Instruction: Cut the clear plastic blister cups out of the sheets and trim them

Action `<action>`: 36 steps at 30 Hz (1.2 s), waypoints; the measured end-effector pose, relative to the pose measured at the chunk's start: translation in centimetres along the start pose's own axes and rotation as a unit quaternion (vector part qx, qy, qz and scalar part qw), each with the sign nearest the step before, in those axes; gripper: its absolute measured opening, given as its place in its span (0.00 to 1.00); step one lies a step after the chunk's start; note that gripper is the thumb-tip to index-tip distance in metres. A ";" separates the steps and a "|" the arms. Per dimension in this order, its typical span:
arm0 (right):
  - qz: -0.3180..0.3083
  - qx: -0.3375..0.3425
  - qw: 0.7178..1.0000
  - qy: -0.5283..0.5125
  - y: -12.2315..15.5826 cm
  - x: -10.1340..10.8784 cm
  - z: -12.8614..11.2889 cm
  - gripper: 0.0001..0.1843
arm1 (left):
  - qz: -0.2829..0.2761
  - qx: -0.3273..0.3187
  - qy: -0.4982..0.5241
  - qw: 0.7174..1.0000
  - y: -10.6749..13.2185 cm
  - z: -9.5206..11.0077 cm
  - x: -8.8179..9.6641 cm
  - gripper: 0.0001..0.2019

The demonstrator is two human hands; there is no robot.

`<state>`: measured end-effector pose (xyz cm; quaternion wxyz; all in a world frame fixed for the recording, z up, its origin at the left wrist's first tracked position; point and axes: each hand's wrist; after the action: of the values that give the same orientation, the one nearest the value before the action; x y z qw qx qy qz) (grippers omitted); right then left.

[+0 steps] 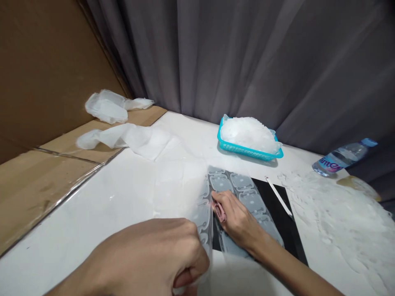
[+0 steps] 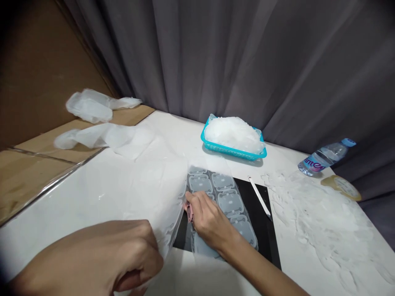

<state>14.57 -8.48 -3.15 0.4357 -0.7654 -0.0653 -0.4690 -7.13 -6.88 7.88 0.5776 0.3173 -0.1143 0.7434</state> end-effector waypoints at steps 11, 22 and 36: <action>0.005 0.000 1.000 0.006 -0.1 -0.9 0.2 0.19 | 0.019 -0.008 -0.016 1.000 0.4 -0.2 0.1 0.14; 0.004 -0.016 1.000 -0.024 0.2 -0.9 0.2 0.17 | -0.013 0.030 -0.041 0.999 0.4 0.2 0.6 0.11; 0.041 -0.014 0.998 -0.038 0.3 0.1 -0.1 0.18 | 0.006 -0.004 -0.043 0.999 1.5 -0.2 0.4 0.14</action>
<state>14.69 -8.73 -3.20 0.4412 -0.7905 -0.0439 -0.4225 -8.65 -6.87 8.25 0.5691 0.3457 -0.1441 0.7321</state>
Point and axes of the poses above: each hand's wrist, its own y-axis away from the middle knuckle, its own x-axis out of the back of the hand, z = x × y, and after that the axes turned 4 degrees about x, right-handed
